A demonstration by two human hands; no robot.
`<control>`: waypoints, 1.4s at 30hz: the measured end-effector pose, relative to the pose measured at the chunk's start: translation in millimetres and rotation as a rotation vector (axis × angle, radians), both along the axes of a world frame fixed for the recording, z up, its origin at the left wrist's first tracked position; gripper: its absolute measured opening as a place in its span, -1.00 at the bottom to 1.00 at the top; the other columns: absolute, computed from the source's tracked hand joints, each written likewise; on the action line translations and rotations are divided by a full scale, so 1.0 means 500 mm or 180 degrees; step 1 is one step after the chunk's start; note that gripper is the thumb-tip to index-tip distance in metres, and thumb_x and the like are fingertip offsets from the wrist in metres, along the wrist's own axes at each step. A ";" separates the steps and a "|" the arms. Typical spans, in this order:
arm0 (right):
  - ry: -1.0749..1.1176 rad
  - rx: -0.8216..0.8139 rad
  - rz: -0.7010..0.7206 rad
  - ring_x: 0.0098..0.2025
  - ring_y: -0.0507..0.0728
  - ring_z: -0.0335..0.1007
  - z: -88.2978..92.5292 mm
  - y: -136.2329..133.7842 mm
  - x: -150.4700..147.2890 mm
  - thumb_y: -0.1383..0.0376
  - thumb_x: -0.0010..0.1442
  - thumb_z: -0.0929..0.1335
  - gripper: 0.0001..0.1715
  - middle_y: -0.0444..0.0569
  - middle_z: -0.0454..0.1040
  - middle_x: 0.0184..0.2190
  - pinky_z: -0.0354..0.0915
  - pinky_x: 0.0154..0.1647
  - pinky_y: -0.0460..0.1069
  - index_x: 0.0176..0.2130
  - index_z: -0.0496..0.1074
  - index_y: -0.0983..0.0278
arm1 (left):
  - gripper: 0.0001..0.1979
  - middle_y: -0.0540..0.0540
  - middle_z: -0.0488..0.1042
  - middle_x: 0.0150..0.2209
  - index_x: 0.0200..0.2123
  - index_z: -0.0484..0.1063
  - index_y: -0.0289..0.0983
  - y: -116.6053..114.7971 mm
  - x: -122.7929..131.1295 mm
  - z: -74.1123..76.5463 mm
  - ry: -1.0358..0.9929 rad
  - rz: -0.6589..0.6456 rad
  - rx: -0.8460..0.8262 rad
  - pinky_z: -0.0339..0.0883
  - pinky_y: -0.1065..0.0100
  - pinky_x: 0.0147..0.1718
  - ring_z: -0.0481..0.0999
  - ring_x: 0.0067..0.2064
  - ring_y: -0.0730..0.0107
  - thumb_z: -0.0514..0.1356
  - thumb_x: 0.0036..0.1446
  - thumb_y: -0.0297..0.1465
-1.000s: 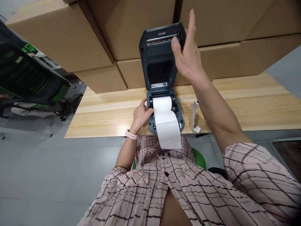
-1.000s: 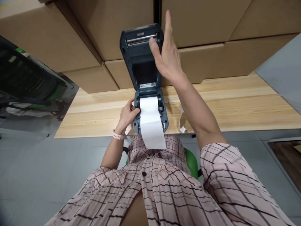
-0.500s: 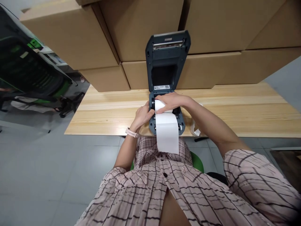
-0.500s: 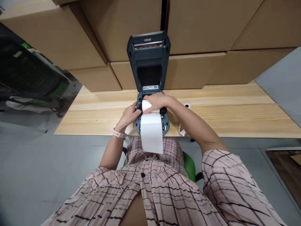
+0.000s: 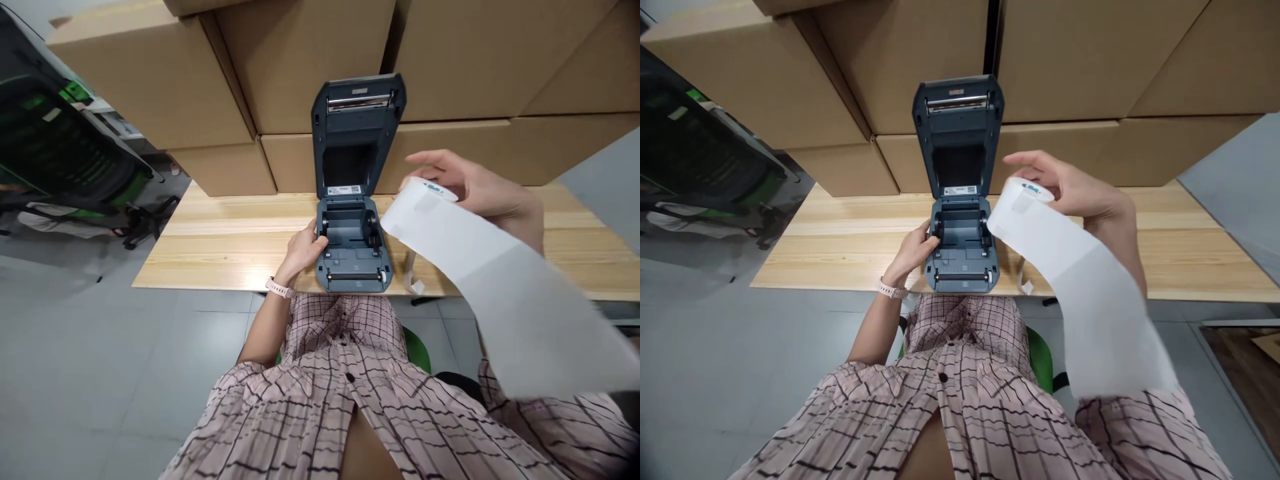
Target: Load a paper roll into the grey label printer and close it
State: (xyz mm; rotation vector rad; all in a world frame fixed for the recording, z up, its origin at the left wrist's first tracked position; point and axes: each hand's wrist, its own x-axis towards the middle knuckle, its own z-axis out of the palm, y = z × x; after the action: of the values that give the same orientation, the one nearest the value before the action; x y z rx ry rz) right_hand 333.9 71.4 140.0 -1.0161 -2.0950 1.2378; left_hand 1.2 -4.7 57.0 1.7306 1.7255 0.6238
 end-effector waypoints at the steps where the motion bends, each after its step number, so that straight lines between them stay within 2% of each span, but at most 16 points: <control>1: -0.0128 -0.0019 -0.0151 0.12 0.31 0.58 -0.012 0.010 0.012 0.10 -0.08 0.65 0.20 0.06 0.55 0.16 0.55 0.04 0.17 0.44 0.25 -0.03 | -0.39 -0.02 0.41 -0.48 0.28 0.45 -0.25 0.000 0.000 -0.001 -0.0046 0.0003 0.0008 0.17 0.27 -0.32 0.39 -0.38 0.20 0.07 0.15 -0.36; 6: -0.0678 0.0002 -0.0395 0.21 0.46 0.52 -0.089 0.093 0.019 0.02 -0.10 0.63 0.25 0.15 0.53 0.20 0.43 0.29 0.40 0.45 0.23 0.09 | -0.37 -0.04 0.48 -0.40 0.29 0.45 -0.25 0.004 -0.002 -0.014 -0.0256 -0.0006 0.0068 0.19 0.27 -0.30 0.39 -0.35 0.24 0.08 0.13 -0.37; 9: -0.0800 0.0084 -0.0501 0.27 0.49 0.48 -0.119 0.130 -0.001 0.04 -0.14 0.63 0.23 0.17 0.51 0.25 0.38 0.36 0.42 0.43 0.27 0.13 | -0.36 -0.04 0.49 -0.40 0.29 0.45 -0.25 0.004 -0.004 -0.018 -0.0327 -0.0006 0.0051 0.20 0.28 -0.30 0.38 -0.35 0.25 0.08 0.12 -0.36; 17: -0.0818 0.0137 -0.0769 0.28 0.49 0.45 -0.170 0.151 -0.056 0.12 -0.12 0.61 0.18 0.27 0.48 0.29 0.33 0.39 0.41 0.39 0.27 0.33 | -0.39 0.00 0.42 -0.47 0.24 0.49 -0.24 0.001 -0.003 -0.012 -0.0300 0.0032 0.0053 0.21 0.29 -0.32 0.34 -0.40 0.27 0.08 0.11 -0.38; 20: -0.0281 0.0034 -0.0828 0.42 0.46 0.34 -0.185 0.128 -0.024 0.08 -0.09 0.63 0.22 0.25 0.35 0.42 0.26 0.47 0.38 0.42 0.23 0.25 | -0.35 0.00 0.46 -0.46 0.29 0.46 -0.25 0.002 -0.004 -0.015 -0.0331 0.0006 0.0039 0.23 0.29 -0.30 0.37 -0.39 0.27 0.08 0.11 -0.38; 22: 0.0214 -0.0105 -0.0969 0.49 0.41 0.25 -0.193 0.090 0.019 0.07 0.00 0.62 0.11 0.19 0.31 0.46 0.23 0.50 0.36 0.41 0.25 0.15 | -0.31 0.00 0.49 -0.44 0.34 0.42 -0.25 0.003 -0.005 -0.017 -0.0381 0.0018 0.0010 0.22 0.30 -0.31 0.38 -0.39 0.27 0.08 0.11 -0.38; 25: 0.0618 -0.0500 -0.1152 0.45 0.34 0.35 -0.216 0.006 0.077 0.08 0.12 0.58 -0.16 0.09 0.39 0.42 0.33 0.45 0.35 0.32 0.37 0.00 | -0.28 0.01 0.48 -0.45 0.38 0.38 -0.26 0.002 -0.005 -0.017 -0.0419 0.0059 -0.0021 0.21 0.30 -0.33 0.39 -0.40 0.26 0.09 0.11 -0.37; 27: 0.0648 -0.0918 -0.0931 0.38 0.32 0.43 -0.239 -0.045 0.090 0.08 0.14 0.58 -0.18 0.05 0.38 0.44 0.44 0.34 0.32 0.32 0.39 -0.07 | -0.28 0.02 0.47 -0.47 0.37 0.39 -0.26 0.002 -0.004 -0.017 -0.0401 0.0065 -0.0012 0.21 0.30 -0.32 0.39 -0.41 0.26 0.09 0.11 -0.37; 29: 0.0615 -0.1099 -0.0820 0.27 0.31 0.52 -0.266 -0.079 0.082 0.04 0.09 0.61 -0.17 0.10 0.48 0.35 0.49 0.25 0.29 0.28 0.44 0.01 | -0.28 0.02 0.48 -0.47 0.36 0.41 -0.26 0.001 -0.002 -0.017 -0.0399 0.0080 0.0005 0.23 0.29 -0.31 0.40 -0.40 0.25 0.10 0.09 -0.37; 32: 0.0714 -0.1031 -0.0962 0.00 0.29 0.64 -0.291 -0.103 0.063 -0.07 0.00 0.63 -0.28 0.09 0.68 -0.02 0.55 0.09 0.27 0.07 0.56 0.16 | -0.28 -0.02 0.55 -0.40 0.36 0.41 -0.27 0.000 0.000 -0.020 -0.0508 0.0126 0.0056 0.29 0.28 -0.25 0.44 -0.35 0.25 0.10 0.09 -0.38; 35: 0.1222 -0.0645 -0.1128 -0.33 0.28 0.60 -0.269 -0.110 0.059 -0.23 -0.05 0.58 -0.34 -0.01 0.64 -0.29 0.55 -0.30 0.20 -0.10 0.56 0.09 | -0.28 0.01 0.50 -0.44 0.37 0.41 -0.25 -0.001 0.001 -0.025 -0.0576 0.0184 0.0065 0.25 0.30 -0.30 0.40 -0.39 0.28 0.11 0.10 -0.38; 37: 0.1470 -0.0351 -0.0939 -0.41 0.27 0.54 -0.225 -0.111 0.046 -0.31 -0.04 0.53 -0.32 -0.05 0.59 -0.40 0.49 -0.39 0.18 -0.11 0.56 0.03 | -0.29 0.05 0.43 -0.50 0.36 0.42 -0.23 -0.002 0.001 -0.028 -0.0600 0.0188 0.0047 0.18 0.31 -0.35 0.36 -0.42 0.30 0.12 0.10 -0.37; 39: 0.1157 -0.0208 -0.0174 -0.32 0.28 0.58 -0.169 -0.108 0.008 -0.27 0.09 0.49 -0.33 -0.05 0.63 -0.36 0.51 -0.26 0.19 0.04 0.56 0.02 | -0.31 0.07 0.38 -0.52 0.34 0.44 -0.23 -0.001 0.001 -0.030 -0.0635 0.0172 0.0048 0.14 0.32 -0.38 0.34 -0.44 0.31 0.12 0.11 -0.37; 40: 0.0721 -0.0137 0.0397 -0.20 0.30 0.62 -0.143 -0.105 -0.020 -0.20 0.19 0.48 -0.33 -0.01 0.68 -0.24 0.52 -0.13 0.21 0.16 0.54 0.05 | -0.32 0.07 0.37 -0.53 0.33 0.44 -0.23 -0.002 0.002 -0.030 -0.0645 0.0175 0.0048 0.14 0.32 -0.38 0.34 -0.45 0.31 0.11 0.11 -0.37; 41: 0.0262 0.0031 0.0741 -0.08 0.30 0.62 -0.121 -0.101 -0.053 -0.13 0.30 0.43 -0.36 0.03 0.70 -0.10 0.51 -0.03 0.21 0.24 0.50 0.07 | -0.32 0.07 0.37 -0.53 0.33 0.44 -0.23 -0.002 0.003 -0.030 -0.0641 0.0191 0.0044 0.15 0.32 -0.38 0.34 -0.45 0.31 0.11 0.12 -0.37; 42: -0.0108 0.0269 0.0847 0.05 0.31 0.60 -0.105 -0.096 -0.089 -0.09 0.38 0.37 -0.38 0.05 0.68 0.04 0.49 0.07 0.22 0.30 0.46 0.09 | -0.33 0.06 0.38 -0.53 0.34 0.44 -0.24 -0.003 0.004 -0.029 -0.0610 0.0220 0.0036 0.16 0.31 -0.37 0.36 -0.44 0.30 0.11 0.12 -0.37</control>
State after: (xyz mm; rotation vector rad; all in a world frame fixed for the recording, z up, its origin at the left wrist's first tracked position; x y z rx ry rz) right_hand 289.6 23.3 87.3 -0.7438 -2.3461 1.2493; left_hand 3.3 -6.3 42.6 1.5690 1.6557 0.8041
